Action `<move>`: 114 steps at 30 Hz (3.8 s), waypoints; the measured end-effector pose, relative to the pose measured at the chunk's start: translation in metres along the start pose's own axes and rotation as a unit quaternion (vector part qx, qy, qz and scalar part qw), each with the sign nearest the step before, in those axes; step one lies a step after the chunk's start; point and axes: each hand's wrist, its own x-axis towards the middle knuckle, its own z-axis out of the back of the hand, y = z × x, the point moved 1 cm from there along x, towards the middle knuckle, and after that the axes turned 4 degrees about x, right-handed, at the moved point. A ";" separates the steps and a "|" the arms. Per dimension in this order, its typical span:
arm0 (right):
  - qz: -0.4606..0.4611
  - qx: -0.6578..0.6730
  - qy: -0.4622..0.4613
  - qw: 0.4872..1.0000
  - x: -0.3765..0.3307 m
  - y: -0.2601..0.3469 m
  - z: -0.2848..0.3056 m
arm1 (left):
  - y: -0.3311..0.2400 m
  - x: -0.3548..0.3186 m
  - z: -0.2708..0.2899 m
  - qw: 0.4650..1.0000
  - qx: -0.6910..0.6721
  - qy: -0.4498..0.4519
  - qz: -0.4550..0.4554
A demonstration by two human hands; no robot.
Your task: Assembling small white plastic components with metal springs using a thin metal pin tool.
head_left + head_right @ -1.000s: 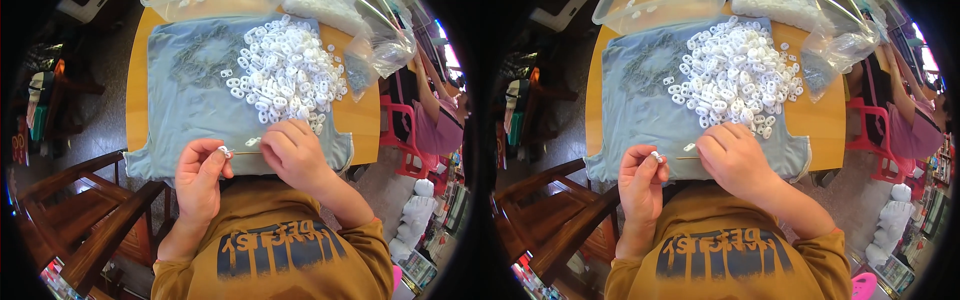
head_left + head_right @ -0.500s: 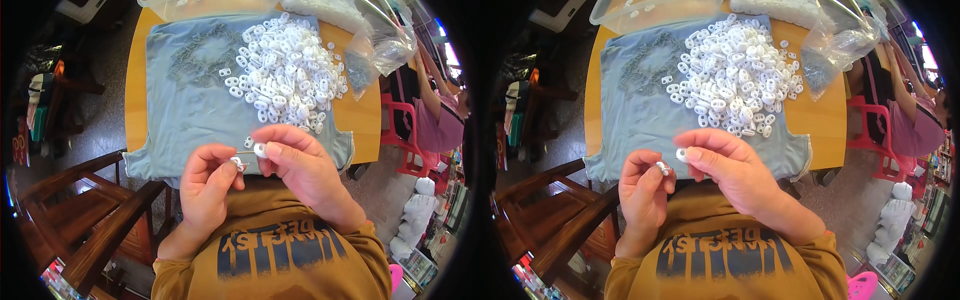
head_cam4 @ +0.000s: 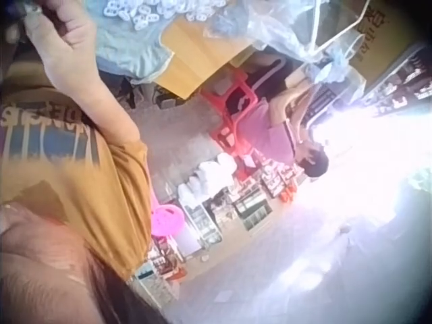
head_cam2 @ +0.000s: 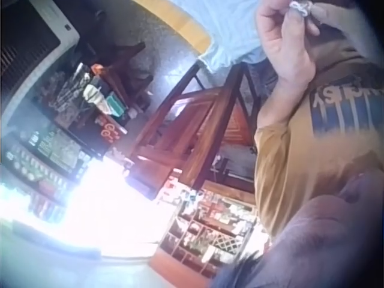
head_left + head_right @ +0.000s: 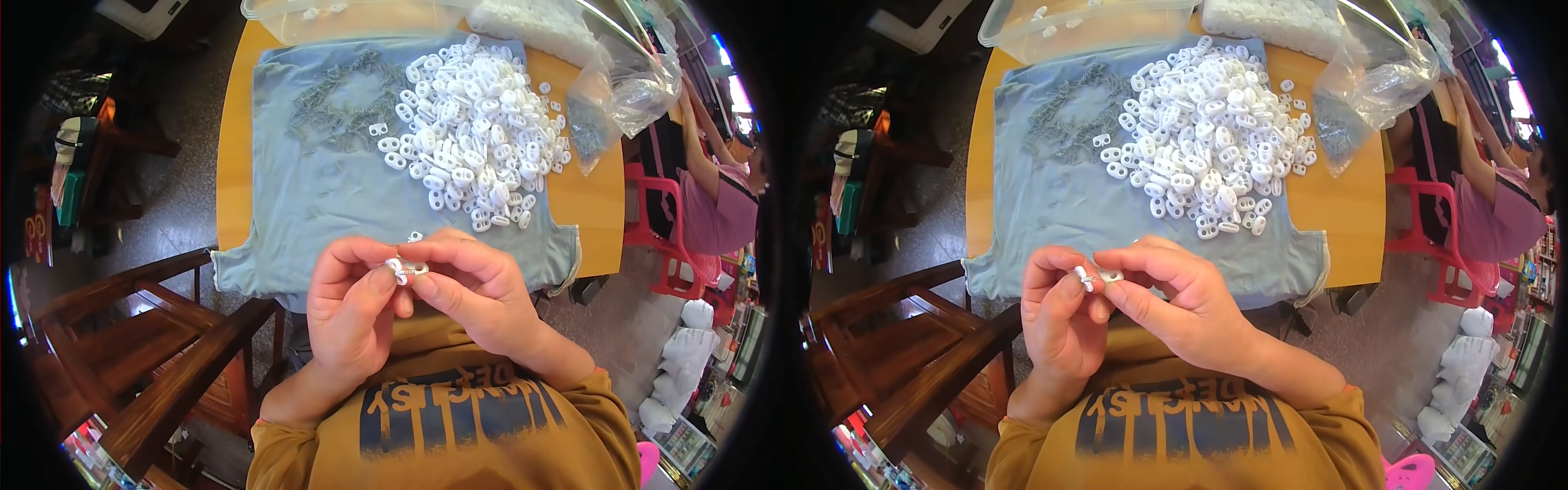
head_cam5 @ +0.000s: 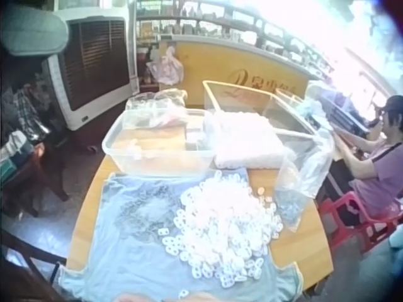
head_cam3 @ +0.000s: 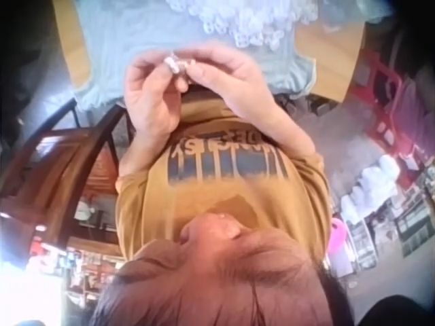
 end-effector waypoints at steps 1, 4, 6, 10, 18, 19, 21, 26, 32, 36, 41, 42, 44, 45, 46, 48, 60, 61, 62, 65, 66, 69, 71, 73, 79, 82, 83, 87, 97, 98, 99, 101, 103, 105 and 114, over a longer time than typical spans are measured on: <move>0.006 -0.056 -0.003 0.998 0.000 0.000 0.002 | 0.000 0.000 0.000 1.000 -0.006 -0.006 0.008; 0.021 -0.109 -0.005 0.994 0.001 0.000 0.003 | -0.001 0.000 -0.002 1.000 -0.010 -0.024 0.007; 0.027 -0.101 -0.010 0.994 0.001 -0.001 0.003 | -0.002 0.002 0.000 1.000 -0.010 -0.016 0.006; -0.018 -0.010 -0.041 0.999 0.001 -0.004 0.000 | 0.000 0.001 0.002 1.000 -0.013 0.011 -0.002; -0.044 0.091 -0.050 0.994 0.003 0.000 0.006 | 0.003 0.001 0.002 1.000 0.012 0.017 0.010; -0.044 0.086 -0.049 0.994 0.002 0.001 0.006 | 0.003 0.001 0.003 1.000 0.014 0.019 0.010; -0.055 0.094 -0.044 0.993 0.002 0.001 0.006 | 0.003 0.001 0.005 1.000 0.017 0.018 0.009; -0.083 0.129 -0.034 0.988 0.001 0.001 0.006 | 0.003 0.002 -0.002 1.000 0.020 0.005 0.014; -0.081 0.118 -0.029 0.989 -0.002 0.000 0.008 | 0.005 0.000 0.005 1.000 0.025 0.013 0.005; -0.092 0.137 -0.041 0.985 -0.002 0.002 0.009 | 0.005 0.000 0.004 0.999 0.032 0.013 0.011; -0.076 0.129 -0.046 0.988 -0.003 0.005 0.010 | 0.006 -0.005 0.006 0.997 0.074 -0.004 0.002; -0.064 0.124 -0.063 0.988 -0.003 0.007 0.007 | 0.006 -0.006 0.007 0.995 0.097 -0.008 -0.005; -0.050 0.120 -0.080 0.988 -0.004 0.009 0.006 | 0.005 -0.007 0.007 0.993 0.121 -0.011 -0.012; -0.030 0.108 -0.077 0.991 -0.005 0.009 0.006 | 0.005 -0.007 0.006 0.991 0.135 -0.011 -0.014; -0.010 0.097 -0.073 0.993 -0.005 0.009 0.006 | 0.006 -0.008 0.006 0.989 0.148 -0.010 -0.016; 0.004 0.098 -0.070 0.993 -0.006 0.009 0.006 | 0.007 -0.008 0.005 0.987 0.156 -0.014 -0.021; 0.081 -0.006 -0.082 0.993 -0.009 0.002 0.005 | 0.011 -0.006 0.000 0.979 0.193 -0.057 -0.030; 0.096 -0.017 -0.087 0.991 -0.009 0.001 0.005 | 0.011 -0.006 0.000 0.979 0.194 -0.058 -0.030; 0.095 -0.017 -0.086 0.992 -0.009 0.000 0.005 | 0.011 -0.006 0.000 0.979 0.194 -0.059 -0.030; 0.120 -0.046 -0.064 0.990 -0.007 -0.001 0.006 | 0.011 -0.005 0.002 0.980 0.189 -0.058 -0.031; 0.144 -0.069 -0.060 0.985 -0.007 -0.001 0.006 | 0.011 -0.004 0.003 0.984 0.173 -0.041 -0.034; 0.195 -0.139 -0.051 0.969 -0.004 0.002 0.005 | 0.012 -0.004 0.004 0.987 0.153 -0.026 -0.036; 0.222 -0.185 -0.046 0.956 -0.002 0.006 0.004 | 0.012 -0.005 0.004 0.987 0.151 -0.029 -0.036; 0.275 -0.304 -0.047 0.911 -0.001 0.009 0.003 | 0.013 -0.005 0.003 0.988 0.143 -0.029 -0.041; 0.295 -0.329 -0.060 0.895 0.000 0.002 0.003 | 0.015 -0.006 0.002 0.988 0.142 -0.042 -0.042; 0.306 -0.325 -0.061 0.893 0.002 0.002 0.003 | 0.016 -0.006 0.001 0.989 0.131 -0.052 -0.041; 0.307 -0.325 -0.061 0.893 0.002 0.002 0.003 | 0.017 -0.006 0.001 0.989 0.132 -0.052 -0.042; 0.294 -0.313 -0.069 0.900 0.002 0.002 0.004 | 0.018 -0.006 -0.001 0.990 0.122 -0.057 -0.046; 0.289 -0.321 -0.076 0.899 0.003 0.001 0.005 | 0.019 -0.003 -0.004 0.992 0.102 -0.072 -0.031; 0.289 -0.321 -0.076 0.899 0.003 0.000 0.005 | 0.019 -0.003 -0.004 0.992 0.102 -0.072 -0.030; 0.272 -0.302 -0.084 0.910 0.002 -0.001 0.005 | 0.020 -0.003 -0.003 0.992 0.104 -0.069 -0.025; 0.254 -0.284 -0.093 0.920 0.001 -0.002 0.005 | 0.019 -0.004 -0.002 0.992 0.104 -0.065 -0.019; 0.259 -0.287 -0.094 0.917 0.001 -0.003 0.005 | 0.019 -0.006 -0.002 0.991 0.119 -0.059 -0.017; 0.267 -0.293 -0.091 0.913 0.001 -0.002 0.004 | 0.018 -0.007 -0.001 0.990 0.126 -0.052 -0.022; 0.303 -0.324 -0.063 0.894 0.001 0.002 0.008 | 0.015 -0.008 0.001 0.991 0.135 0.005 -0.019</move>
